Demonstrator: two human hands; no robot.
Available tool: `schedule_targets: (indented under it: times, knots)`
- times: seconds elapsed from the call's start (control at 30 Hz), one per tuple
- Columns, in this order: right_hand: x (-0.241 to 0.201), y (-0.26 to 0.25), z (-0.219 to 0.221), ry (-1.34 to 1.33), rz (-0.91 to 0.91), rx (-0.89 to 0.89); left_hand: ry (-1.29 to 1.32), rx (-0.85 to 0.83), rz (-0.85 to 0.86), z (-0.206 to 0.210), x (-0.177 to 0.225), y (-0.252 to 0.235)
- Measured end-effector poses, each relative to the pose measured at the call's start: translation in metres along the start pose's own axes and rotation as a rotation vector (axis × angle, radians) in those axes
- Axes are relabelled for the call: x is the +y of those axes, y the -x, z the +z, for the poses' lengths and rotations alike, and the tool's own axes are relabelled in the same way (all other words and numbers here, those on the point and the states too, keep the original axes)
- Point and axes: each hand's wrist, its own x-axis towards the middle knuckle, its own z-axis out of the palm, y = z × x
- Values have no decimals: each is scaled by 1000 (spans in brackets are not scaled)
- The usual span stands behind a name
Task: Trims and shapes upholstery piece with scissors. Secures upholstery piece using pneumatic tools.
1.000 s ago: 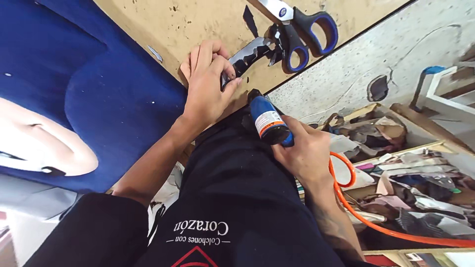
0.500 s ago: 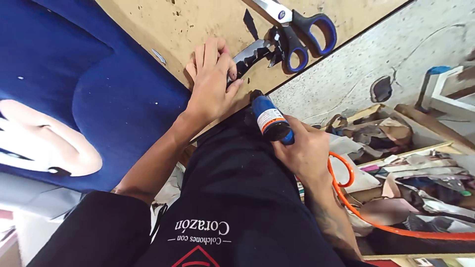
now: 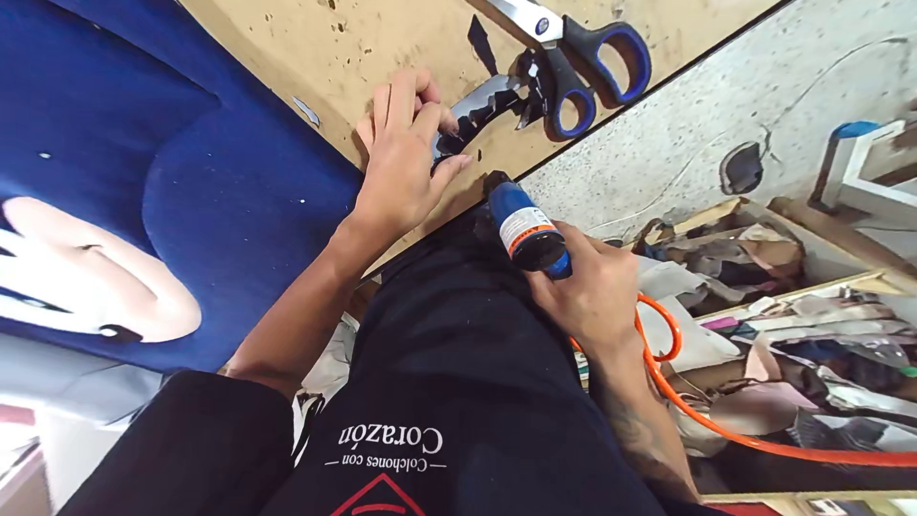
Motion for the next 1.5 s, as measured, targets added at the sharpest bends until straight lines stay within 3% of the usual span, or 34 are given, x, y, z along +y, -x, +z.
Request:
schedule_targets:
  times: [0.27, 0.57, 1.27, 1.5]
  knots:
    - [-11, -5, 5, -45, -45, 98, 164, 268, 108, 27, -18, 7]
    - [-18, -16, 10, -52, -60, 90, -35, 281, 169, 36, -12, 10]
    - [-24, -25, 6, 52, 10, -26, -73, 288, 247, 36, -12, 12]
    - [-16, -12, -3, 11, -39, 76, -42, 322, 205, 38, -12, 15]
